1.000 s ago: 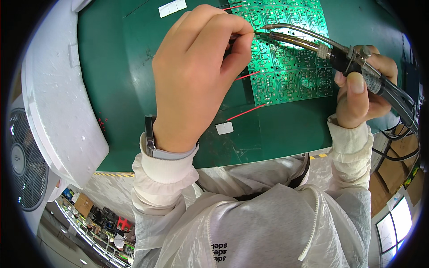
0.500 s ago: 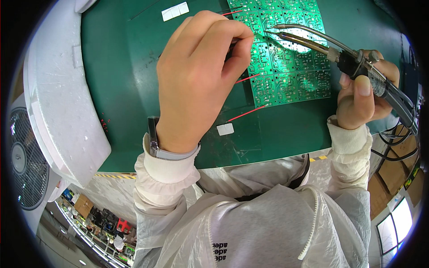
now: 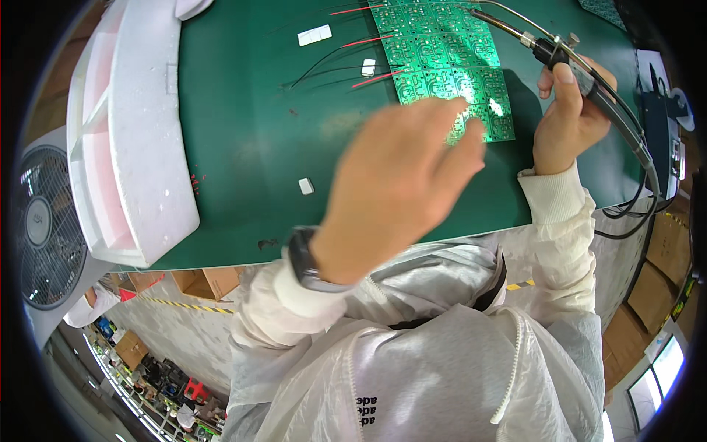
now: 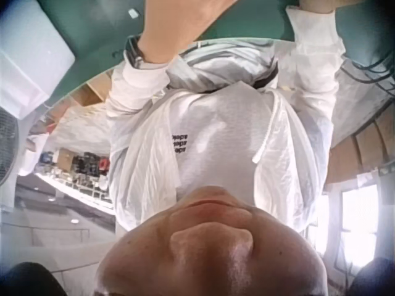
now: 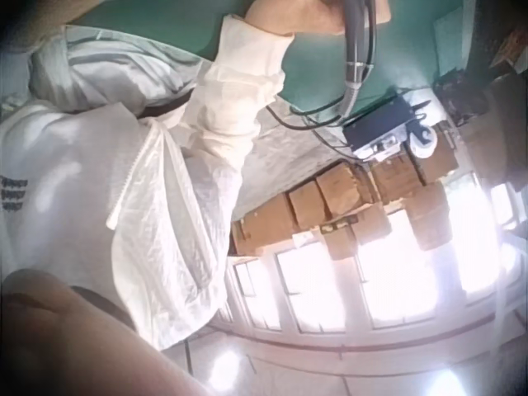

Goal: The person finishes soldering a circuit board using a soldering iron and stacks it with other boards. They then place a new circuit board on the workbench, retrieve wires from a container, and solder them onto the board using the soldering iron.

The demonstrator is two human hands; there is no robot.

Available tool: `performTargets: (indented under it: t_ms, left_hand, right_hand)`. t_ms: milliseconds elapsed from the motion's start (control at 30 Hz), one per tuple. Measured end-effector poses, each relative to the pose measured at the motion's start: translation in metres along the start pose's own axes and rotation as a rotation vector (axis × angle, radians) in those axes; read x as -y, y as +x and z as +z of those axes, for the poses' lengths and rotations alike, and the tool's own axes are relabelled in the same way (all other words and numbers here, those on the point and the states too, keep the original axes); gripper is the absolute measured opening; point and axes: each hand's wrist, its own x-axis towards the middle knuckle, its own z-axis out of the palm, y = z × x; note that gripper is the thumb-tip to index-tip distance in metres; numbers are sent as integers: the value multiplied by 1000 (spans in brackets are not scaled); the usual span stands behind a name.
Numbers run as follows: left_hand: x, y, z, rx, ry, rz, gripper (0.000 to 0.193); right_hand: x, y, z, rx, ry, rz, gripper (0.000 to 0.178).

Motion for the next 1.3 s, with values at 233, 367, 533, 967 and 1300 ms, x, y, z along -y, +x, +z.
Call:
performTargets:
  t_ms: [233, 367, 533, 967, 1300]
  left_hand:
    - [6, -2, 25, -16, 64, -38, 29]
    - [10, 3, -34, 5, -49, -92, 24]
    - [109, -39, -203, -594, 279, -509, 27]
    - [305, -142, -293, 330, 399, -883, 21]
    - [312, -143, -287, 140, 118, -917, 23]
  right_hand:
    - [-5, 1, -2, -71, 33, 67, 25]
    - [-9, 1, -11, -114, -61, 115, 24]
    - [0, 2, -4, -114, -31, 129, 24]
    - [1, -4, -3, -10, 39, 77, 29]
    - [7, -3, -2, 23, 23, 27, 29]
